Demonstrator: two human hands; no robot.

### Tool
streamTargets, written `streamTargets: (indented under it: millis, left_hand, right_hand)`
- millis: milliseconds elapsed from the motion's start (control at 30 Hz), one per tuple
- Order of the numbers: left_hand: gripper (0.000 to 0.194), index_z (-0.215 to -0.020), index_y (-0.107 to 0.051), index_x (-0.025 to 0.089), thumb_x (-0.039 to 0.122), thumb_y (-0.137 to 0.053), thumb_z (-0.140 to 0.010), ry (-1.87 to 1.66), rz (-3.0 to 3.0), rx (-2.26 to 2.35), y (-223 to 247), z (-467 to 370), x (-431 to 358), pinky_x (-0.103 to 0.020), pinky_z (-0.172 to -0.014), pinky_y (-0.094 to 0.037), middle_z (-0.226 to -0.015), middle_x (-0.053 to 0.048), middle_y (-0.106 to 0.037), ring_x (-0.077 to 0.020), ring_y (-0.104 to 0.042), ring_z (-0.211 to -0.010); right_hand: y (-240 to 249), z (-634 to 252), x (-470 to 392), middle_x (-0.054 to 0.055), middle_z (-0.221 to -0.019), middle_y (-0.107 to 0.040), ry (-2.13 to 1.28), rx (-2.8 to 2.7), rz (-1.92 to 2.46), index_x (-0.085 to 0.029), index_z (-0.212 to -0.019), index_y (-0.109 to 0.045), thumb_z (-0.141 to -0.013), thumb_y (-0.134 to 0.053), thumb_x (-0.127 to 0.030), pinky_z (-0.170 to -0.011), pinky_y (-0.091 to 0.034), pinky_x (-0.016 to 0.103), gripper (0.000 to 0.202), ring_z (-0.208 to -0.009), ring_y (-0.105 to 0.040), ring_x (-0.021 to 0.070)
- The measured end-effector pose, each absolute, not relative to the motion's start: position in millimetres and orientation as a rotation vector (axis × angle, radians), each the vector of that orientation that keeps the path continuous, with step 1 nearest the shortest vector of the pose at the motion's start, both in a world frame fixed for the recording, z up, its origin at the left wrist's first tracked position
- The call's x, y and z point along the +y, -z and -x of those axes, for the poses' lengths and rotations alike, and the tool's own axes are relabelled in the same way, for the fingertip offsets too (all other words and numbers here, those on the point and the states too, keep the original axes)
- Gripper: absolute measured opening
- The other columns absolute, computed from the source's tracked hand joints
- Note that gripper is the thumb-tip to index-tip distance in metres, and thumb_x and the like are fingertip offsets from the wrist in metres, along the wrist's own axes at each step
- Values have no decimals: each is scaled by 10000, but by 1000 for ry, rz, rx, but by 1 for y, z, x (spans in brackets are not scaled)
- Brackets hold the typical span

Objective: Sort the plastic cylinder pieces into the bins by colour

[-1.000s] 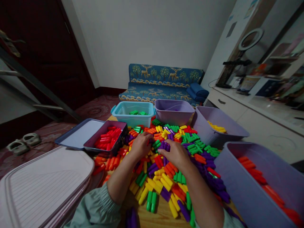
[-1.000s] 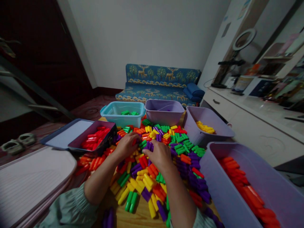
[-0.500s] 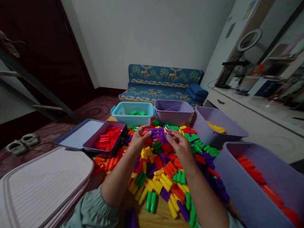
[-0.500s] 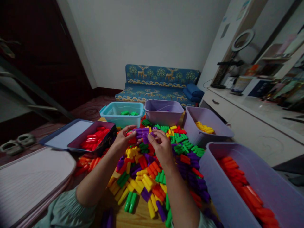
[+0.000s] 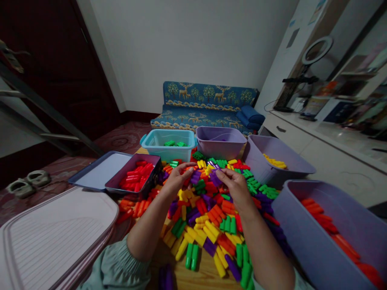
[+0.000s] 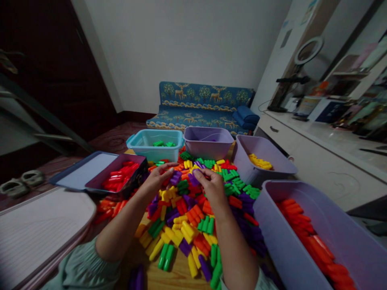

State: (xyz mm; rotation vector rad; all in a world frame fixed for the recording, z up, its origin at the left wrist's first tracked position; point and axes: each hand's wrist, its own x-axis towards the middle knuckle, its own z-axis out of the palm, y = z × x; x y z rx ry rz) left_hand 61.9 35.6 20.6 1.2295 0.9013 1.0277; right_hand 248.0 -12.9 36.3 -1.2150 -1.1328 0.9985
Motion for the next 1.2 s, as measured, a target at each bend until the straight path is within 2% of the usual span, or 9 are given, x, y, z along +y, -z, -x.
streamTargets:
  millis: [100,300,433,533,600,733,833,1033,1200]
  left_hand:
    - [516,-1125,-582,159,506,-644,-748,-1040,-1171,921,-20,-60,37,-139,-346,-233,-509,45,-538,-60,-464,-347]
    - [400,-1018,-571,142,415,-631,-733,-1087,-1113,859,-24,-69,32,-155,-321,-229,-553,34,-557,-59,-436,-328]
    - [302,-968,-536,177,282,-586,-689,-1098,-1044,826,-29,-69,29,-158,-353,-310,-549,55,-543,-81,-490,-369]
    - [305,-959,-510,196,286,-600,-682,-1091,-1047,822,-28,-69,29,-162,-378,-351,-564,64,-545,-94,-535,-404]
    - [346,-962,-496,198,332,-652,-684,-1085,-1067,820,-26,-69,29,-162,-395,-368,-620,53,-575,-97,-567,-432]
    - [463,-1002,-494,192,428,-726,-677,-1067,-1143,779,-24,-72,29,-178,-439,-420,-735,21,-622,-105,-610,-495]
    - [469,-1010,-521,187,459,-728,-689,-1046,-1205,733,-27,-75,25,-195,-475,-462,-722,19,-617,-108,-612,-522]
    - [458,-998,-569,166,464,-724,-686,-1041,-1357,787,-28,-83,21,-216,-458,-486,-691,20,-592,-104,-568,-512]
    - [313,-960,-620,155,398,-639,-763,-1130,-1536,1034,-28,-72,27,-209,-415,-433,-579,25,-556,-109,-524,-437]
  right_hand:
    - [-35,-257,-9,-39,-526,-579,-1036,-1036,1222,-181,-724,-671,-689,-699,-501,-405,-289,208,323,-432,-446,91]
    - [-24,-252,-6,8,-670,-664,-1060,-1127,1330,-183,-795,-663,-712,-643,-513,-463,-389,242,340,-572,-589,166]
    - [-11,-251,-2,54,-814,-699,-722,-1469,1358,-180,-774,-689,-750,-612,-405,-738,-487,340,240,-816,-636,224]
    - [-8,-254,0,94,-1008,-691,-444,-1592,1420,-197,-803,-716,-719,-630,-301,-957,-410,413,159,-1056,-590,264]
    - [-12,-254,-1,109,-1054,-676,-331,-1561,1437,-201,-824,-717,-740,-619,-315,-988,-388,426,172,-1093,-572,269]
    - [-29,-243,-9,93,-924,-704,-619,-1407,1344,-181,-968,-674,-845,-508,-493,-754,-503,349,374,-826,-648,216]
    - [-35,-230,-16,45,-759,-705,-984,-1341,1252,-176,-1052,-629,-798,-574,-519,-520,-476,268,430,-587,-624,168]
    - [-32,-225,-19,37,-734,-708,-946,-1360,1282,-166,-999,-655,-746,-635,-383,-459,-481,260,334,-493,-609,151]
    - [-33,-253,-12,48,-701,-707,-886,-1269,1339,-162,-931,-668,-695,-660,-360,-428,-450,261,308,-493,-608,170]
